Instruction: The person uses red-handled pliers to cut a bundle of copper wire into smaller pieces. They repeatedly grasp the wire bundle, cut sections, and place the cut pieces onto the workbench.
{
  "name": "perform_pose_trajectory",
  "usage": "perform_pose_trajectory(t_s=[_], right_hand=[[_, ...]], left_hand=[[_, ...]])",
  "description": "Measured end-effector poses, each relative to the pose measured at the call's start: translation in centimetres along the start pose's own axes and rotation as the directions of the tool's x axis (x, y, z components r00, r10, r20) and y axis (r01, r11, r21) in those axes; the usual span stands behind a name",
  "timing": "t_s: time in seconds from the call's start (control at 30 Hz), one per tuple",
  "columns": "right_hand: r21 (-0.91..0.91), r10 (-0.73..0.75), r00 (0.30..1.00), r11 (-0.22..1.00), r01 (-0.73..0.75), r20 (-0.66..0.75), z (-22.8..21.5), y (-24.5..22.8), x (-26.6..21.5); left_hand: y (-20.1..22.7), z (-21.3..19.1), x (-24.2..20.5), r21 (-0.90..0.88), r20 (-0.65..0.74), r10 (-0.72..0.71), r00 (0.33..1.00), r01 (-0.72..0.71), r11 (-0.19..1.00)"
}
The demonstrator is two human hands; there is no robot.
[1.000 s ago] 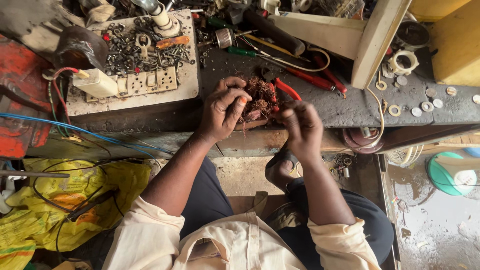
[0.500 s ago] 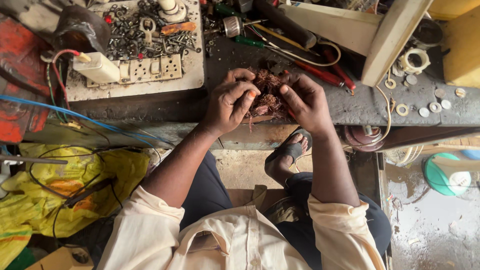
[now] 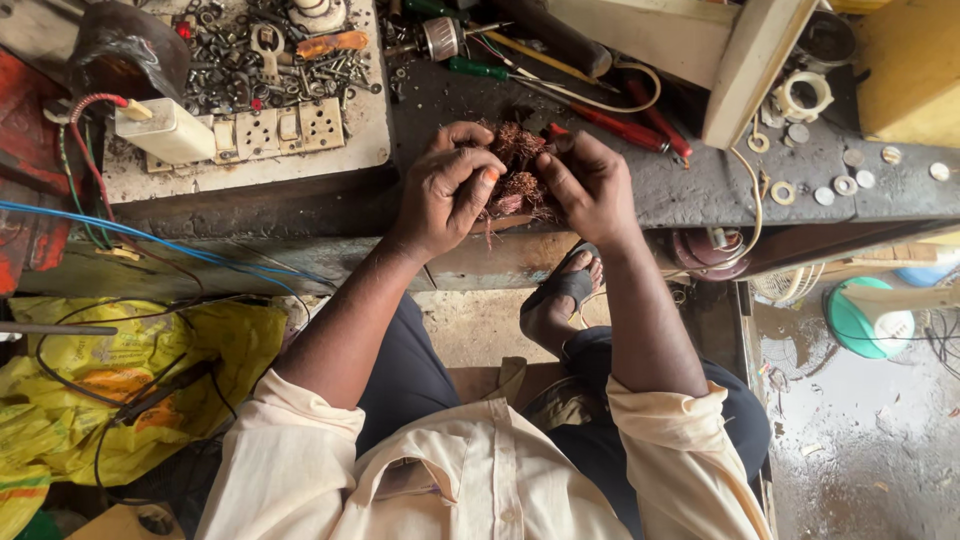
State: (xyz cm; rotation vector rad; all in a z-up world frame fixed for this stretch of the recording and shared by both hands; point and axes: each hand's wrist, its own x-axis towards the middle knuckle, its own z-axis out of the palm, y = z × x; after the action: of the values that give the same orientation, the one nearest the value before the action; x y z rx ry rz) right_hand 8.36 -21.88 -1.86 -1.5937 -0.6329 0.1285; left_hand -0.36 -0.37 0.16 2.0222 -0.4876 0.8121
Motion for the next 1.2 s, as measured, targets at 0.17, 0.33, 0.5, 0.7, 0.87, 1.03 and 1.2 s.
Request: perform_pose_trajectory(t_s=[0.17, 0.33, 0.5, 0.7, 0.87, 1.03, 1.2], right_hand=[[-0.298, 0.015, 0.992, 0.953, -0.052, -0.125, 0.1, 1.0, 0.2], [-0.158, -0.194, 0.981, 0.969, 0.187, -0.026, 0.0, -0.9, -0.1], [-0.132, -0.194, 0.981, 0.972, 0.193, 0.009, 0.0, -0.7, 0.1], [-0.286, -0.232, 0.973, 0.933, 0.218, -0.016, -0.3, -0.6, 0.1], [-0.356, -0.209, 0.977, 0.917, 0.179, -0.046, -0.3, -0.3, 0.1], [-0.347, -0.229, 0.972, 0.917, 0.197, -0.052, -0.3, -0.1, 0.1], [-0.377, -0.219, 0.974, 0.908, 0.181, -0.06, -0.2, 0.0, 0.0]], left_hand=[[0.3, -0.2, 0.2, 0.033, 0.017, 0.02, 1.0, -0.021, 0.999], [-0.7, -0.4, 0.3, -0.107, 0.051, 0.004, 0.999, 0.002, 0.994], [-4.1, -1.5, 3.0, -0.256, 0.21, -0.303, 0.93, 0.352, 0.9], [-3.4, -2.0, 6.3, -0.07, 0.514, -0.343, 0.786, 0.437, 0.897], [-2.3, -1.6, 6.6, -0.173, 0.523, -0.308, 0.795, 0.453, 0.875], [-3.6, -1.5, 6.8, -0.207, 0.504, -0.227, 0.834, 0.372, 0.905], [-4.9, -1.1, 6.5, -0.295, 0.517, -0.206, 0.831, 0.399, 0.868]])
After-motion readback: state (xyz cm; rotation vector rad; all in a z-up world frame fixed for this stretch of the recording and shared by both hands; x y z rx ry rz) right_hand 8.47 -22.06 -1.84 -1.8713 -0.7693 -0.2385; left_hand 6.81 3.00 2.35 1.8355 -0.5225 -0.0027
